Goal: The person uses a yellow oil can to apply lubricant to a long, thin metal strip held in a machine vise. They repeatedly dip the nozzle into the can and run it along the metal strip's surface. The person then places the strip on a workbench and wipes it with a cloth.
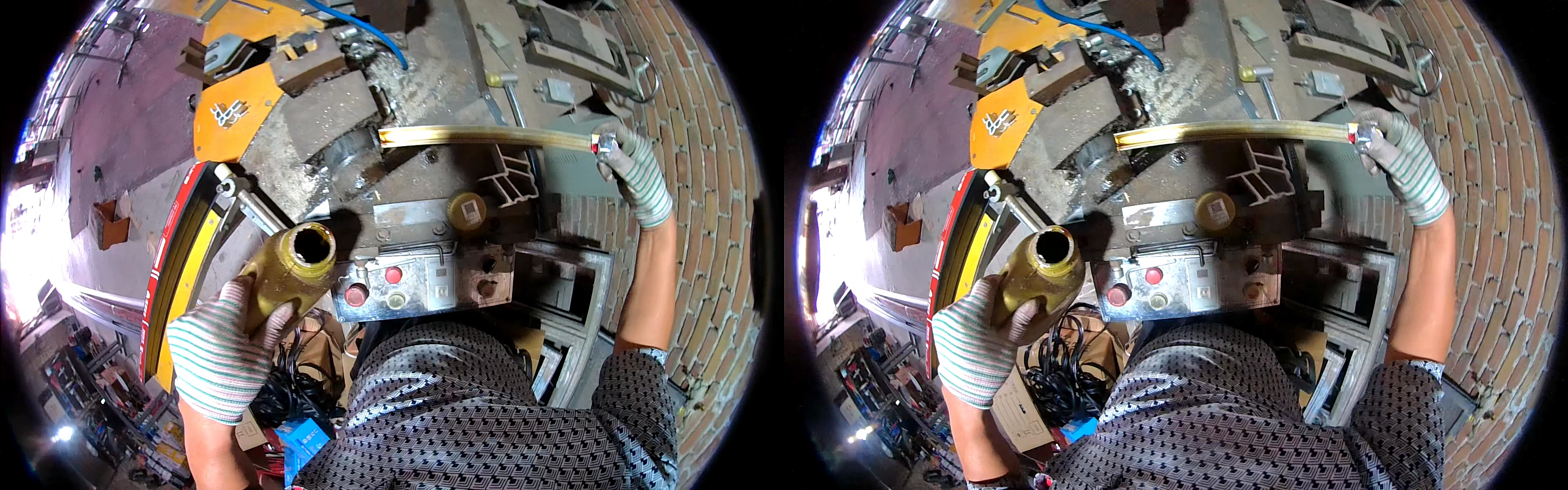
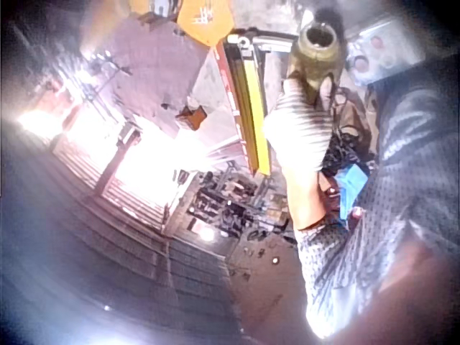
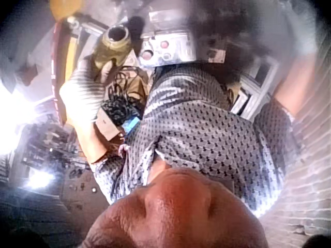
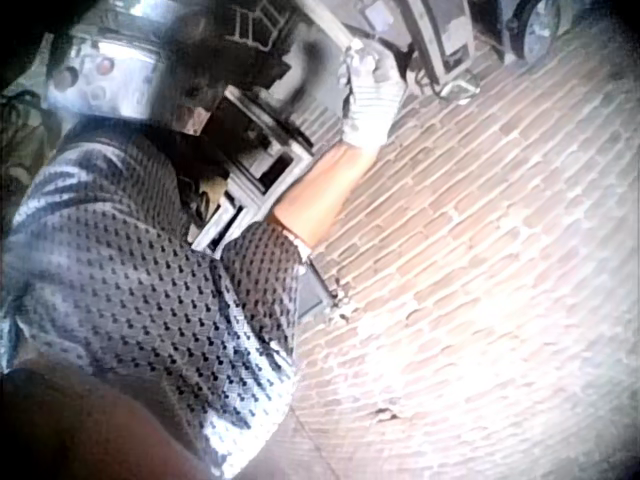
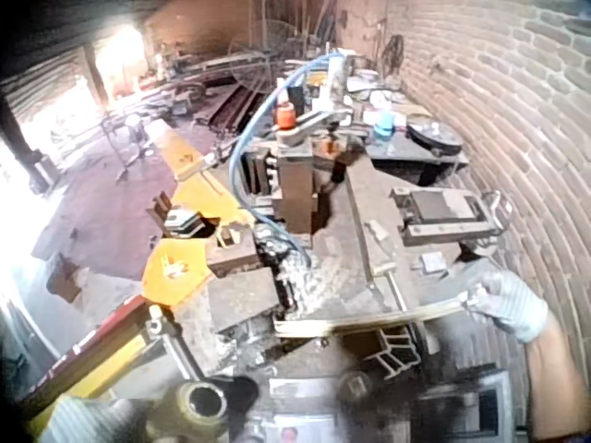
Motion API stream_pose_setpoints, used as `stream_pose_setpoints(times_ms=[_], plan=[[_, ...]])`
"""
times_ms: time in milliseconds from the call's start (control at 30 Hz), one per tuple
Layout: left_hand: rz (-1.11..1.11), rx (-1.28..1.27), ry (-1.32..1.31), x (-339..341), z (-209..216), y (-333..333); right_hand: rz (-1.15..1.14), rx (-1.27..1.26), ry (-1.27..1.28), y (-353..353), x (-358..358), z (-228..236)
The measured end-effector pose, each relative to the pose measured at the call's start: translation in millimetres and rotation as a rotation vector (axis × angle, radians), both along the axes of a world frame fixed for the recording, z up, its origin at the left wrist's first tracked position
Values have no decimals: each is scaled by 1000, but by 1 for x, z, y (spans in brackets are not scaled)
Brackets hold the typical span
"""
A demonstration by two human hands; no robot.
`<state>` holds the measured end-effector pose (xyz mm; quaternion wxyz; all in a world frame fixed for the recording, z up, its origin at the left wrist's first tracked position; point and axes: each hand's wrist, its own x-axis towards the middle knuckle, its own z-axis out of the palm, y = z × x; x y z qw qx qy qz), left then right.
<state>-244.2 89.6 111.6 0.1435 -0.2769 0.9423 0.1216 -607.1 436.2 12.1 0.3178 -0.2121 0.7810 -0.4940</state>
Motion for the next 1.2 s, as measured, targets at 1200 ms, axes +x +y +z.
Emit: stream_pose_setpoints(times_ms=[1200], plan=[[49,-12,22,4,-6,9,63,186,236,-12,-6,15]])
